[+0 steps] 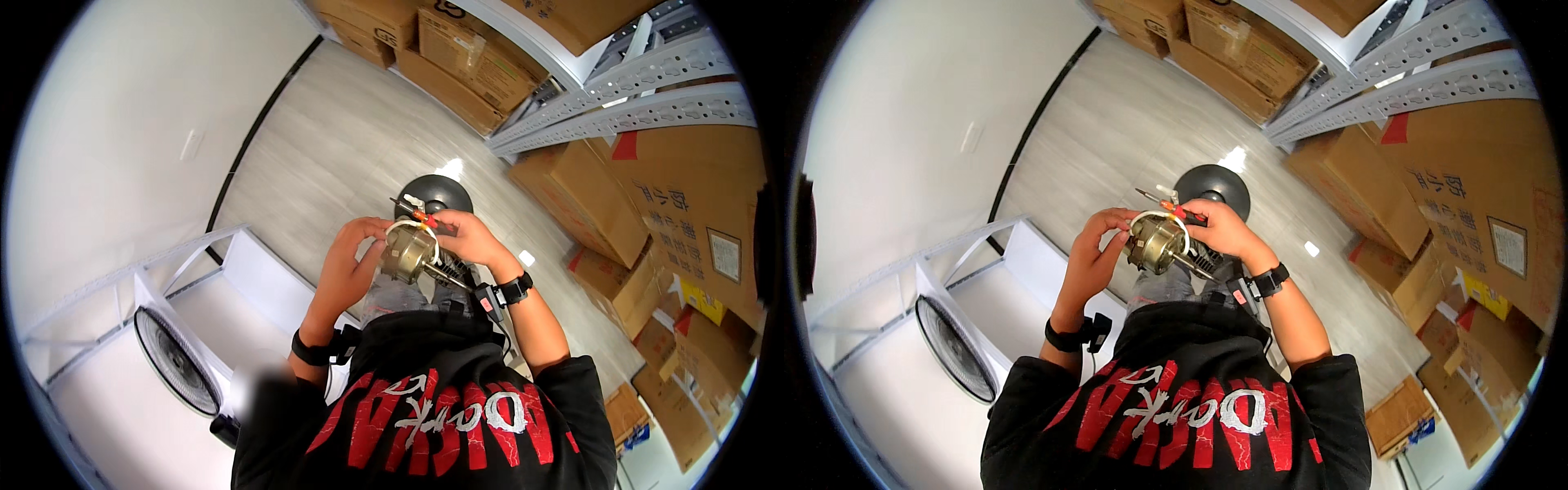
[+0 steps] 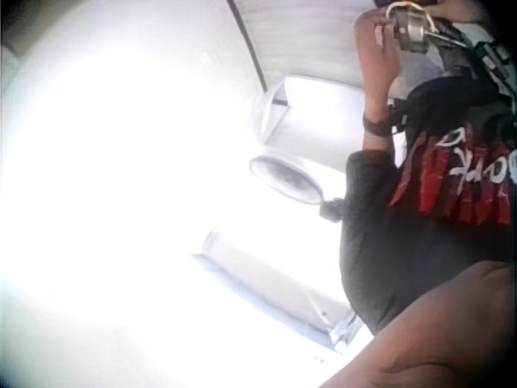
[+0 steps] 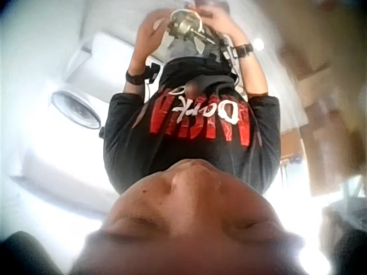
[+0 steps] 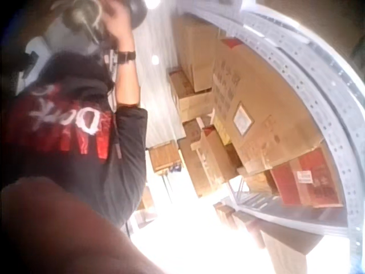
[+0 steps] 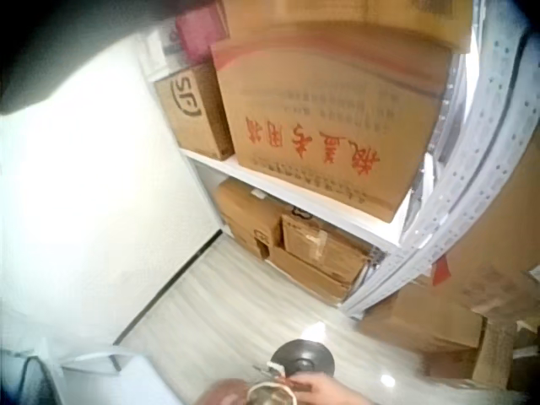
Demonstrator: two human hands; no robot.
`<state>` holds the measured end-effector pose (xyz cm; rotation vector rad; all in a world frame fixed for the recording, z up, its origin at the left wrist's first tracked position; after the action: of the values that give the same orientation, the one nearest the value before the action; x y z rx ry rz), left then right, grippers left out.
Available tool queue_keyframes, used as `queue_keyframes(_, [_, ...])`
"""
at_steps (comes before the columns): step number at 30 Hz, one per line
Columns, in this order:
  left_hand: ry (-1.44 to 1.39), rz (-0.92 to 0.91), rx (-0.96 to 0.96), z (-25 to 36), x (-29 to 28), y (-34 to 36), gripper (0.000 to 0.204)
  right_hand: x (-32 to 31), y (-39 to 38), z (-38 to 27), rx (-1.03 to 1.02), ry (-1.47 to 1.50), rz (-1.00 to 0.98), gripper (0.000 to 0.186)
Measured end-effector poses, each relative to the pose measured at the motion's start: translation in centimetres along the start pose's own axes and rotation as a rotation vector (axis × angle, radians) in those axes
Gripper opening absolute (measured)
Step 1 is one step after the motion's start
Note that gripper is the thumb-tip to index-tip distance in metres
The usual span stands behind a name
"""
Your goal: The person uses a screwdriver to loosen and tighten screws on a brass-colored electrical component, likely a fan motor. They repeatedly adjust the component, remove and reinsert a small white plastic piece, and manipulate wires while working in a storage room.
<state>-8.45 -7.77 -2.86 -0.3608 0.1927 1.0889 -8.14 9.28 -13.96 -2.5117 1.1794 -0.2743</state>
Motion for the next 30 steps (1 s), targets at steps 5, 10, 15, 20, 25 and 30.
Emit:
queue_keyframes(5, [-0.170,0.075,-0.128,-1.5,0.8,-1.2,0.008,-0.1,-0.6,0.1,-0.054,-0.045,0.104,0.027])
queue_keyframes(10, [-0.266,0.238,-0.162,-1.5,0.8,-2.4,0.007,-0.8,-1.5,-0.6,-0.085,-0.099,0.125,0.019])
queue_keyframes(15, [-0.219,0.347,-0.149,-1.4,0.6,-3.5,0.008,-1.0,-1.6,-1.3,-0.062,-0.169,0.068,0.019])
queue_keyframes(20, [-0.191,0.422,-0.188,-2.6,0.5,-5.6,0.007,-0.7,-0.8,0.0,-0.156,-0.057,0.033,0.019])
queue_keyframes(25, [-0.365,0.506,-0.327,-7.8,1.5,-8.4,0.009,0.1,0.1,1.6,-0.085,0.132,-0.069,0.019])
queue_keyframes(30, [-0.462,0.505,-0.428,-11.8,3.5,-10.3,0.011,1.7,0.0,3.6,0.254,0.443,-0.280,0.012])
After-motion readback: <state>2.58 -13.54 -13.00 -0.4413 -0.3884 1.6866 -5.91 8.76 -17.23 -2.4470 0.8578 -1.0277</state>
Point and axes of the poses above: each hand's wrist, its own y-axis towards the middle knuckle, its own x-axis out of the palm, z = x × y, the point moved 10 cm from there along y, towards the middle knuckle, and after that the axes turned 8 degrees about -z, right-handed, at the moved point
